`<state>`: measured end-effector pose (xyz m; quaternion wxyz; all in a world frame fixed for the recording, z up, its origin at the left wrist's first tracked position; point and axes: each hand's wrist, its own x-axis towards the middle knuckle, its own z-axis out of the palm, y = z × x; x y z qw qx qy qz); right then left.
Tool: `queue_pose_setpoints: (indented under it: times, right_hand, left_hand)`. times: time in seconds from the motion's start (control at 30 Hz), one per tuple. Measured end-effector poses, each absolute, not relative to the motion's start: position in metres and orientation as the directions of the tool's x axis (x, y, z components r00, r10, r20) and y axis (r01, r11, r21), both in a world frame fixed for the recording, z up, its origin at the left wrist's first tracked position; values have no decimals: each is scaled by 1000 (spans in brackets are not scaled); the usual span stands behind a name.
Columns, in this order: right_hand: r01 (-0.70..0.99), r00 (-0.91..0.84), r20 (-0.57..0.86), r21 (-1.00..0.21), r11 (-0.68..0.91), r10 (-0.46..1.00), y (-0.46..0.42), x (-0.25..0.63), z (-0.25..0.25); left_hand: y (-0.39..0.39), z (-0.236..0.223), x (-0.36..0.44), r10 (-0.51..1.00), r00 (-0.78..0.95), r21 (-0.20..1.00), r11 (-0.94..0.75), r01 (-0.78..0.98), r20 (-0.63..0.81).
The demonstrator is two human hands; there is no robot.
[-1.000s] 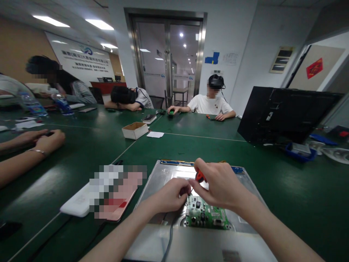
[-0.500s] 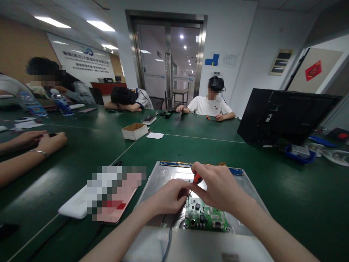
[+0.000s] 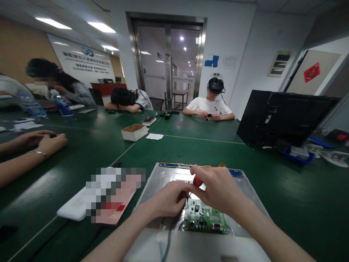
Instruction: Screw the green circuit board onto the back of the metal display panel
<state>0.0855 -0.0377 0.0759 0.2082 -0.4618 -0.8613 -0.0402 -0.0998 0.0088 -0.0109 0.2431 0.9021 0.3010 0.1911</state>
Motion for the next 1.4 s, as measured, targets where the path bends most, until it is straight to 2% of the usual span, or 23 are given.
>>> queue_pose_setpoints:
  times: [0.17,0.37,0.47,0.6,0.77,0.87,1.0,1.27,1.4]
  right_hand:
    - [820,-462,413,-139,556,785,-39,84,77]
    - [832,-452,405,-131,540,795,-41,84,79]
    - [849,-405,421,-157,505,812,-39,83,76]
    - [814,-425,441,-196,547,790,-40,83,76]
    - [863,-412,404,-114,492,817,-40,84,79]
    - [872,-379,397,-148,466,836,-38,84,77]
    - [828,-420,417,-186,529,806,-38,84,76]
    - [875,-407,380,-99,474,831,-35,85,77]
    - [838,-419,411,-169,519,810,-35,86,76]
  left_hand:
    - [7,-10,-101,670,720,557,-674,486,183]
    - [6,-8,-99,644,739,579,-685,442,197]
    - [7,-10,-100,659,730,567,-676,471,179]
    - [8,-12,-101,658,726,546,-690,474,201]
    - [7,-12,-99,655,732,530,-694,487,186]
    - [7,-12,-98,660,731,521,-691,501,173]
    - [8,-11,-99,655,735,548,-685,479,175]
    - [6,-9,-98,660,732,531,-686,497,168]
    - [7,-11,-98,659,730,558,-681,475,183]
